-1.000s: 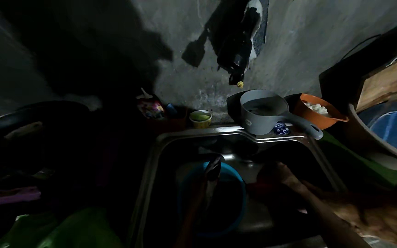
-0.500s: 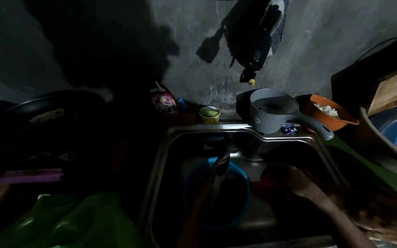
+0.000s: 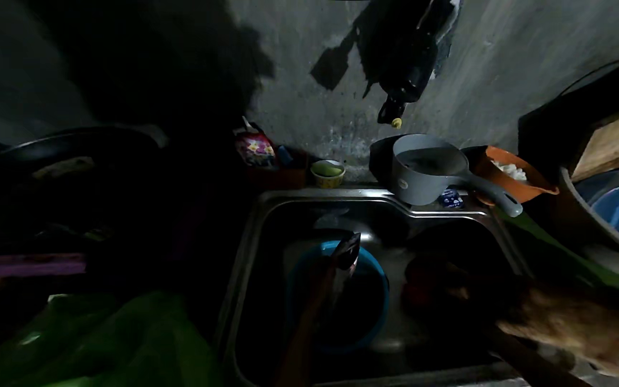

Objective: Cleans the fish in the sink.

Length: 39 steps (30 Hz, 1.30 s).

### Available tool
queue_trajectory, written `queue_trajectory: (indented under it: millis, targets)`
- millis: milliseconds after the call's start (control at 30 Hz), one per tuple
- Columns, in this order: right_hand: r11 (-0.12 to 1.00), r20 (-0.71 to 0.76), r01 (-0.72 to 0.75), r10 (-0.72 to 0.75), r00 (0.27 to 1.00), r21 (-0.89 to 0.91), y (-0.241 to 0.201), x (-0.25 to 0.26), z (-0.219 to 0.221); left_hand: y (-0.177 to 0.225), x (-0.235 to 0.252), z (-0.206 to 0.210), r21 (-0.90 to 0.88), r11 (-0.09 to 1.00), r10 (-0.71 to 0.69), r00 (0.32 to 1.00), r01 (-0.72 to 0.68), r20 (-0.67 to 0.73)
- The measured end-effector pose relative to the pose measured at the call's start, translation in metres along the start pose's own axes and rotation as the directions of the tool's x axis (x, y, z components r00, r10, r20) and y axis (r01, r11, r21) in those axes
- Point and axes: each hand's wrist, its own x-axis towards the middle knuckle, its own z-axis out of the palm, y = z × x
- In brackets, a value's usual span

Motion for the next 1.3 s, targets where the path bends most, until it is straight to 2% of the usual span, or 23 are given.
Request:
queue_trajectory:
  millis: [33, 67, 133, 233, 333, 400, 433, 500, 567, 600, 667, 733, 867, 1033, 1167, 1300]
  targets:
    - [0.992, 0.222, 0.023, 0.006, 0.975, -0.124, 0.029, 0.004, 0.012, 0.002, 0.000, 0.000, 0.005, 1.000, -0.006, 1.000, 0.006, 0.007]
    - [0.963, 0.373, 0.075, 0.029, 0.927, -0.260, 0.037, 0.005, 0.020, 0.002, 0.000, 0.000, 0.014, 1.000, -0.010, 1.000, 0.010, 0.009]
    - [0.902, 0.521, 0.160, 0.081, 0.850, -0.401, 0.003, -0.012, 0.021, 0.003, -0.001, 0.000, 0.015, 1.000, -0.024, 1.000, 0.024, 0.014]
    - [0.939, 0.543, 0.223, -0.047, 0.838, -0.263, -0.050, -0.054, 0.022, 0.004, -0.002, -0.001, 0.023, 1.000, -0.021, 1.000, 0.021, 0.022]
    - [0.948, 0.543, 0.301, -0.198, 0.816, -0.106, -0.062, -0.081, 0.037, 0.003, 0.000, 0.001, 0.026, 0.999, -0.022, 0.999, 0.021, 0.033]
    - [0.953, 0.561, 0.270, -0.151, 0.814, -0.135, -0.083, -0.095, 0.025, 0.004, -0.001, 0.001, 0.020, 1.000, -0.020, 0.999, 0.019, 0.026]
    - [0.969, 0.616, 0.183, -0.044, 0.786, -0.164, -0.105, -0.101, 0.006, 0.004, -0.003, 0.000, 0.014, 1.000, -0.012, 1.000, 0.012, 0.018]
    - [0.981, 0.591, 0.100, 0.018, 0.807, -0.167, -0.101, -0.092, 0.004, 0.002, -0.004, 0.000, -0.004, 1.000, -0.004, 1.000, 0.004, 0.001]
    - [0.968, 0.488, 0.124, -0.002, 0.873, -0.218, -0.059, -0.066, 0.031, 0.000, -0.003, 0.001, -0.019, 1.000, -0.011, 1.000, 0.011, -0.006]
    - [0.954, 0.472, 0.131, 0.012, 0.882, -0.271, -0.043, -0.053, 0.041, 0.000, -0.003, 0.001, -0.023, 1.000, -0.012, 1.000, 0.012, -0.005]
    - [0.918, 0.510, 0.114, 0.105, 0.854, -0.379, -0.038, -0.037, 0.045, 0.002, -0.002, 0.000, -0.033, 0.999, -0.008, 1.000, 0.008, -0.011]
    - [0.901, 0.531, 0.129, 0.125, 0.838, -0.415, -0.038, -0.025, 0.047, 0.001, -0.002, 0.000, -0.036, 0.999, -0.008, 1.000, 0.007, -0.010]
    - [0.929, 0.456, 0.155, 0.018, 0.890, -0.337, -0.041, 0.002, 0.042, -0.001, -0.003, 0.000, -0.012, 1.000, -0.005, 1.000, 0.005, 0.007]
    - [0.925, 0.358, 0.262, -0.154, 0.921, -0.275, -0.036, 0.048, 0.029, -0.005, 0.001, 0.000, -0.005, 1.000, 0.015, 1.000, -0.015, 0.002]
    - [0.905, 0.289, 0.306, -0.221, 0.931, -0.294, -0.040, 0.056, 0.011, -0.014, 0.003, 0.001, -0.013, 1.000, 0.028, 1.000, -0.028, 0.006]
    - [0.936, 0.318, 0.257, -0.174, 0.932, -0.240, -0.056, 0.044, -0.006, -0.012, 0.004, -0.001, -0.017, 1.000, 0.026, 1.000, -0.026, 0.005]
